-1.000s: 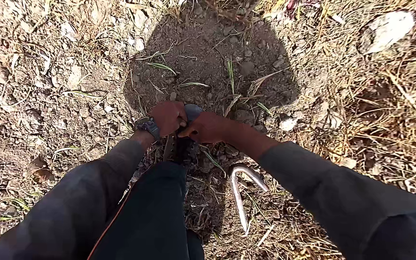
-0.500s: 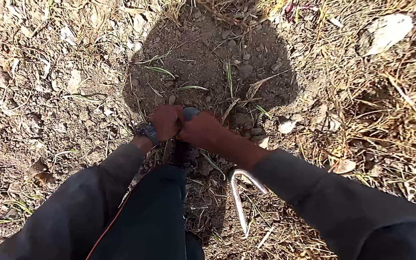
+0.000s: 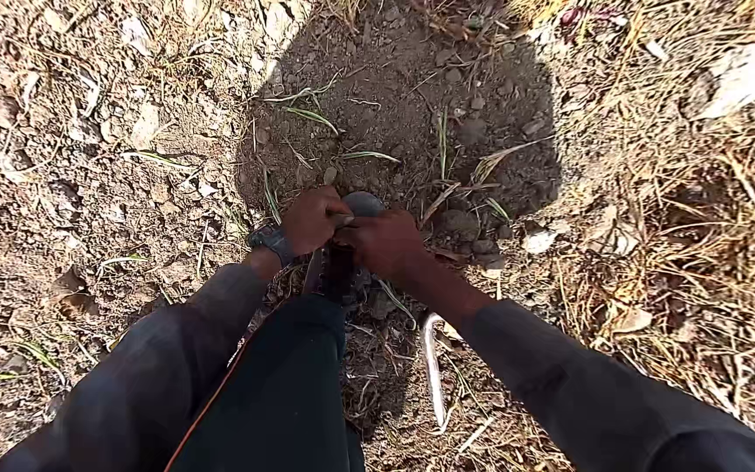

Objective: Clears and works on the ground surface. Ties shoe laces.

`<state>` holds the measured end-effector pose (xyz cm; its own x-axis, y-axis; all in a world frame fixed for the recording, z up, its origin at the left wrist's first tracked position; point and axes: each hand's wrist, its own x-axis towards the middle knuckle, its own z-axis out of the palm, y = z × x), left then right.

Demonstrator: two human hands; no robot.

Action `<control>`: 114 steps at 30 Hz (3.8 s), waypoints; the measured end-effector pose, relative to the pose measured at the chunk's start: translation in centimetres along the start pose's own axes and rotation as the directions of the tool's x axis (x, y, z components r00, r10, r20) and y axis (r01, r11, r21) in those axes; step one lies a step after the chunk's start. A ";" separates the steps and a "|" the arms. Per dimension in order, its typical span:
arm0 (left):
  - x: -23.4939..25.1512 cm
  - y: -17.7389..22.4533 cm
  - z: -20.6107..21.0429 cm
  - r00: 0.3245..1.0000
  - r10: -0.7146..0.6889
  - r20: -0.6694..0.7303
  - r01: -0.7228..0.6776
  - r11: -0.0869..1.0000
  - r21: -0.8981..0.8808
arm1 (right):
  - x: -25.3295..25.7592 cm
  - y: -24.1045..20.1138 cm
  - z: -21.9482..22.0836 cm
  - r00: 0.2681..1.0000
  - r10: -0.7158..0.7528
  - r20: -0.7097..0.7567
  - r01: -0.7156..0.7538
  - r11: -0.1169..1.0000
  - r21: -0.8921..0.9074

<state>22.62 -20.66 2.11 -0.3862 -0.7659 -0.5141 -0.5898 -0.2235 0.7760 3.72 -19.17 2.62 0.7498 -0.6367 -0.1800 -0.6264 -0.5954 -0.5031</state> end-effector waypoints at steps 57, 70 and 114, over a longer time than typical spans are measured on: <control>-1.1 1.9 2.4 0.972 -0.220 -0.087 0.235 0.928 0.289 | -1.8 -0.8 2.8 0.928 0.348 -0.132 -0.285 0.894 0.346; -3.8 0.9 2.5 0.963 -0.171 -0.209 0.139 0.977 -0.159 | 0.4 -4.2 2.2 0.809 0.573 -0.133 -0.549 0.816 0.181; 16.0 2.4 -7.1 0.929 0.358 0.095 -0.319 0.641 0.698 | -21.4 -4.5 10.9 0.387 0.922 -0.014 -0.921 0.387 0.049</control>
<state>20.05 -37.77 -1.63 -0.6375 -0.7339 -0.2345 -0.7502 0.5218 0.4060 -7.17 2.46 -0.52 -0.2905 -0.8023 -0.5214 -0.9224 0.3797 -0.0703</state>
